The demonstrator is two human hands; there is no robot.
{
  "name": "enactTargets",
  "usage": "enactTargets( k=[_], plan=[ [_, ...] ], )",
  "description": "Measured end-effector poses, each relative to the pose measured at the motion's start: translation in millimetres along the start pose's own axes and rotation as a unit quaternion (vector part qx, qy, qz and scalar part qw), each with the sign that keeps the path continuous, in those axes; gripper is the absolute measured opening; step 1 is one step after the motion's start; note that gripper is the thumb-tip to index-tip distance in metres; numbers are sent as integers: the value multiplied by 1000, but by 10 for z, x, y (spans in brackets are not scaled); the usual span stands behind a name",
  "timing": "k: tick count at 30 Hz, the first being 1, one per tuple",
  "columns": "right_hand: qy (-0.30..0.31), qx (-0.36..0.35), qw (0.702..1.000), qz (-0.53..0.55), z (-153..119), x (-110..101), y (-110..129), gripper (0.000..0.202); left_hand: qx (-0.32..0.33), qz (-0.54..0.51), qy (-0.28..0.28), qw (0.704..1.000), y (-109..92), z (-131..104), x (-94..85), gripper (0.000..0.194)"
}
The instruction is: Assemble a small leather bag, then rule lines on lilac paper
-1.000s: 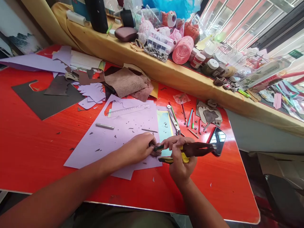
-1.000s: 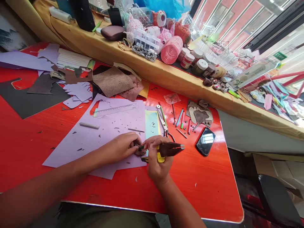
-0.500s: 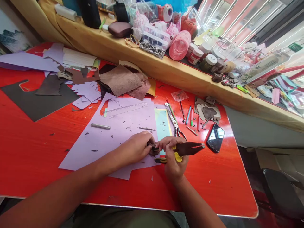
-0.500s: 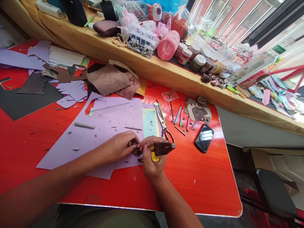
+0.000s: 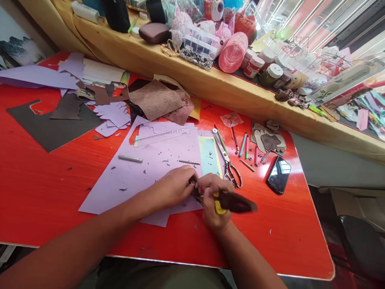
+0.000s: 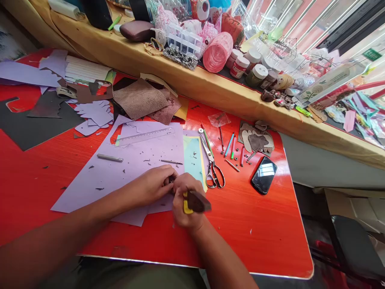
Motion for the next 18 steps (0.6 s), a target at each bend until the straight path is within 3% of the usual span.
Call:
enactTargets(
  k=[2, 6, 12, 16, 18],
  plan=[
    [-34, -21, 999, 36, -82, -1, -89, 15, 15, 5, -2, 1000, -8, -4, -4, 13],
    [-78, 13, 995, 59, -86, -32, -211, 12, 25, 2, -14, 1000, -9, -9, -5, 16],
    [-119, 37, 985, 118, 64, -93, -109, 11, 19, 7, -18, 1000, -6, -1, -4, 15],
    [-134, 35, 988, 73, 220, -394, 0, 10, -7, -65, 13, 998, 1, -1, -6, 19],
    [-106, 81, 991, 16, 266, -605, -38, 12, -22, -104, 37, 994, 12, 1, 13, 18]
  ],
)
Point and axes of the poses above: each hand's wrist, its own z-axis towards the middle knuckle, its own x-axis out of the palm, y = z × x, the point moved 7 cm from there along z, towards the middle knuckle, and after that the axes turned 12 degrees about -x, right-handed, at the moved point
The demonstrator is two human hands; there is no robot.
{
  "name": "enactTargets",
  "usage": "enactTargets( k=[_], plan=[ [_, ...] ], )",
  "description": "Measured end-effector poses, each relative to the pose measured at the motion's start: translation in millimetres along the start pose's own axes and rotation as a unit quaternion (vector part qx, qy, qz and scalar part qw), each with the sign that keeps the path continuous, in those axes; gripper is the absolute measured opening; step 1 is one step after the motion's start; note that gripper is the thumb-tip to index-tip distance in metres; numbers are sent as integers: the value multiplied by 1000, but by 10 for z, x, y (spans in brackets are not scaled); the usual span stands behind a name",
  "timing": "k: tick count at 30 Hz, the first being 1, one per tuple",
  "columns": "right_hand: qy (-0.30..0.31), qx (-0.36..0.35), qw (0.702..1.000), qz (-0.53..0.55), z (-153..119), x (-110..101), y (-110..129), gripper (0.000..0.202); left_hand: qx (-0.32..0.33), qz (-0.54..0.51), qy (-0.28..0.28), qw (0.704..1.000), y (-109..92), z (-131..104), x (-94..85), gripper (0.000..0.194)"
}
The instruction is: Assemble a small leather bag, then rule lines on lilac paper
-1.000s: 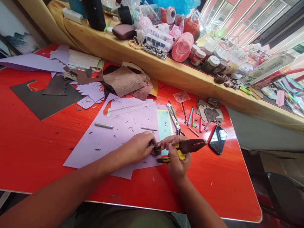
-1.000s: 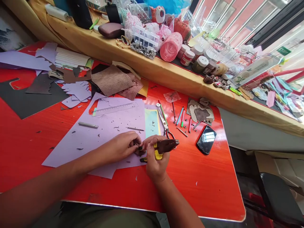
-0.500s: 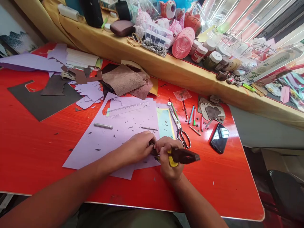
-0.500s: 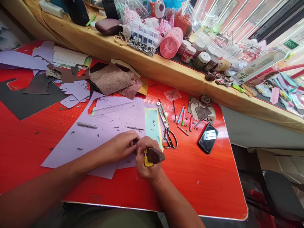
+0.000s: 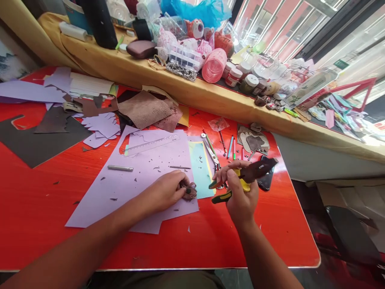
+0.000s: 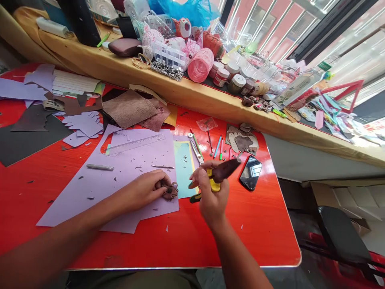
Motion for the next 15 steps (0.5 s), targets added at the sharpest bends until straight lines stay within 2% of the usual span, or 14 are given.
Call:
enactTargets(
  k=[2, 4, 6, 8, 11, 15],
  plan=[
    [32, 56, 995, -76, 50, -229, -80, 23, -9, -10, 9, 1000, 23, 10, 12, 17],
    [66, 111, 976, -173, 47, -466, -187, 33, -13, 8, 1, 1000, 50, 26, 11, 18],
    [106, 124, 947, -278, 30, -662, -260, 40, -17, 26, -12, 999, 73, 44, -2, 21],
    [155, 135, 902, -379, -1, -799, -342, 40, -23, 18, -16, 999, 85, 59, -16, 24],
    [216, 147, 837, -481, -33, -916, -457, 35, -41, -29, -12, 999, 93, 78, -41, 31],
    [258, 148, 791, -535, -16, -940, -557, 30, -63, -95, -24, 993, 114, 105, -93, 35]
  ],
)
Point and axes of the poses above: each hand's wrist, its own z-axis towards the middle knuckle, its own x-axis out of the palm, y = z × x, the point moved 7 cm from there along z, towards the middle knuckle, and after that the axes turned 12 degrees about -x, right-handed, at the moved point
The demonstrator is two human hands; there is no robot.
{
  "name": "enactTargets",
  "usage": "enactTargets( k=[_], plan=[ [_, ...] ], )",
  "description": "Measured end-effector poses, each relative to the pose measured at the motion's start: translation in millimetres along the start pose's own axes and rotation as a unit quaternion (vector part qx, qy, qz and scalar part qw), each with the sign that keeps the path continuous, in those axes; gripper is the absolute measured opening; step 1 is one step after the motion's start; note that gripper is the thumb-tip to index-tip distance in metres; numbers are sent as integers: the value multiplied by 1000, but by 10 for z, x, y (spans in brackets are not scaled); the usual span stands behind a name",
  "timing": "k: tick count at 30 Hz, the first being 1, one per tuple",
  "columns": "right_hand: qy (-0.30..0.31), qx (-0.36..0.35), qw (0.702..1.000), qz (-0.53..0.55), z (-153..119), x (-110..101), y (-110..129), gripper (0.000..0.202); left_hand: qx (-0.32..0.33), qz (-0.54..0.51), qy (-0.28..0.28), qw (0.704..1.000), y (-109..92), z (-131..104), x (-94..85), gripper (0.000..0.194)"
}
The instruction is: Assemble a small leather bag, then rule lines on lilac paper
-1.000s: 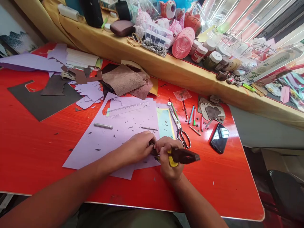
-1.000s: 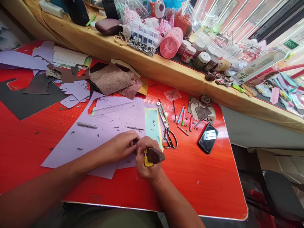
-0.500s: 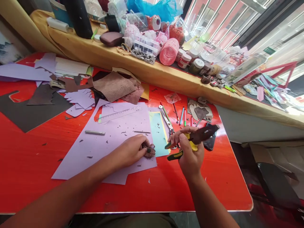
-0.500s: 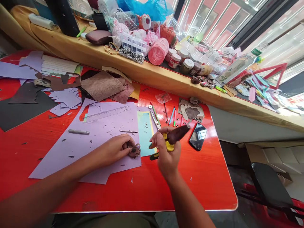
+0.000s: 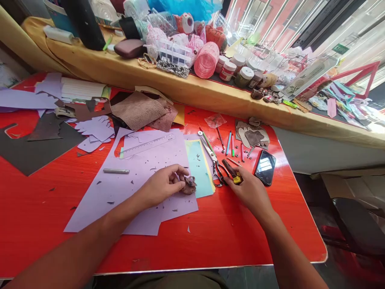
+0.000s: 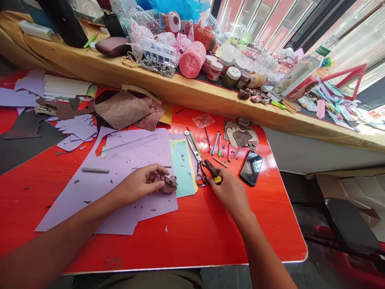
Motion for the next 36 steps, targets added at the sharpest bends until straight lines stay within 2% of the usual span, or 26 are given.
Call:
enactTargets(
  k=[4, 7, 10, 12, 14, 18, 21, 24, 29, 36],
  plan=[
    [0, -12, 999, -31, 82, 24, -2, 30, 0, -19, 2, 1000, 4, 21, -17, 34],
    [-26, -56, 997, -40, 129, 5, 6, 35, -3, -15, -2, 1000, 20, 28, -20, 33],
    [-95, -106, 989, -30, 114, -88, 46, 36, 4, 18, -12, 1000, 26, 22, -14, 29],
    [-148, -140, 979, 5, 67, -150, 130, 29, 15, 37, -17, 999, 20, 13, -6, 26],
    [-176, -177, 966, 62, 16, -150, 271, 20, 20, 48, -18, 998, 17, 7, 2, 26],
    [-105, -254, 951, 139, -16, 114, 682, 14, 19, 50, -22, 998, -3, 6, -5, 31],
    [-58, -267, 949, 157, 10, 312, 911, 15, 30, 26, -14, 999, -48, 0, -2, 32],
    [-3, -259, 954, 153, 62, 456, 1037, 14, 34, 25, -12, 999, -77, -15, 0, 33],
    [42, -239, 958, 150, 122, 562, 1071, 10, 35, 48, -24, 998, -88, -48, -18, 35],
    [0, -206, 947, 247, 140, 600, 989, 15, 37, 76, -44, 995, -44, -65, -49, 32]
  ],
)
Point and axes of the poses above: each hand's wrist, its own z-axis towards the middle knuckle, its own x-axis out of the palm, y = z × x, the point moved 7 cm from there along z, towards the middle knuckle, and after that the axes turned 12 degrees about -x, right-handed, at the moved point
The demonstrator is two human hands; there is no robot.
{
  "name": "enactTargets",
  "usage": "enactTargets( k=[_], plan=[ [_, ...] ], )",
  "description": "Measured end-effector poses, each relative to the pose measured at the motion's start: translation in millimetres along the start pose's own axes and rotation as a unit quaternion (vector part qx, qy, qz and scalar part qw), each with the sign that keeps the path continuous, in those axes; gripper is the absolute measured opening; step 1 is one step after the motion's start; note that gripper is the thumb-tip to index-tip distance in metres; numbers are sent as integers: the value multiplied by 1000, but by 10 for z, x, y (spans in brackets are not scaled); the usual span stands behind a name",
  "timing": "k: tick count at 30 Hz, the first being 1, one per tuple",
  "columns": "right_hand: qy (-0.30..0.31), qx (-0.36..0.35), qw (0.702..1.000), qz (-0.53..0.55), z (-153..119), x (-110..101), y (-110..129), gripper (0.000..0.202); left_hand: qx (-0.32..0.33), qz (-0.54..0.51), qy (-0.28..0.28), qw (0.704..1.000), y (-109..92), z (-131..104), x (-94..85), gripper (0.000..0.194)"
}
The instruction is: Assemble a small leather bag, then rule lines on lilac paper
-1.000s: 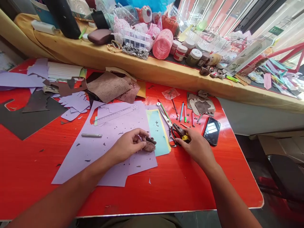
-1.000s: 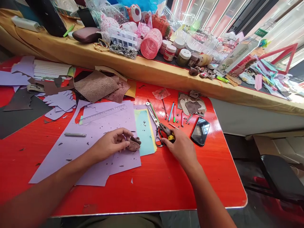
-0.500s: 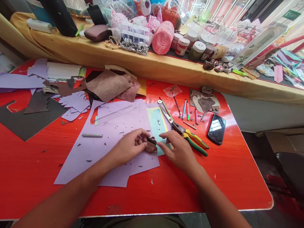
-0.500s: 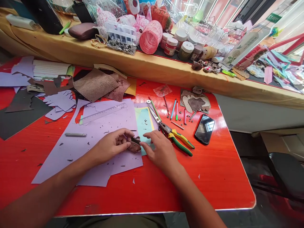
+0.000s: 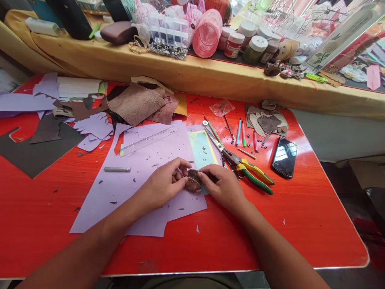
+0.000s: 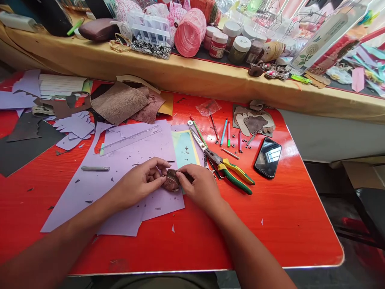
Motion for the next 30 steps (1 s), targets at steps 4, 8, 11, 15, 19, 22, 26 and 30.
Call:
enactTargets(
  k=[4, 8, 11, 15, 19, 22, 26, 30],
  plan=[
    [3, -9, 1000, 16, -23, 10, -1, 16, 18, 31, -22, 999, -41, -34, -23, 25],
    [10, -21, 999, 28, -58, 11, 17, 16, 45, 60, -21, 997, -112, -70, -8, 16],
    [12, -22, 999, 32, -82, 10, 25, 16, 57, 88, -22, 994, -123, -78, 4, 16],
    [3, -13, 998, 55, -92, 0, 18, 17, 58, 112, -15, 992, -121, -92, 5, 12],
    [-5, -13, 997, 72, -90, -8, 13, 18, 93, 119, -11, 988, -182, -140, -2, 10],
    [-3, -16, 997, 77, -96, 2, 5, 18, 135, 155, -15, 979, -210, -170, 20, 11],
    [-15, -22, 997, 71, -111, 2, -4, 18, 165, 190, -16, 968, -197, -174, 61, 11],
    [-64, -40, 995, 61, -131, -55, 35, 16, 158, 171, -10, 973, -193, -164, 71, 10]
  ],
)
Point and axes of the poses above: each hand's wrist, its own z-axis towards the middle knuckle, its own x-axis out of the palm, y = z × x, the point moved 7 cm from there along z, towards the middle knuckle, and after that the axes turned 12 degrees about -x, right-handed, at the moved point
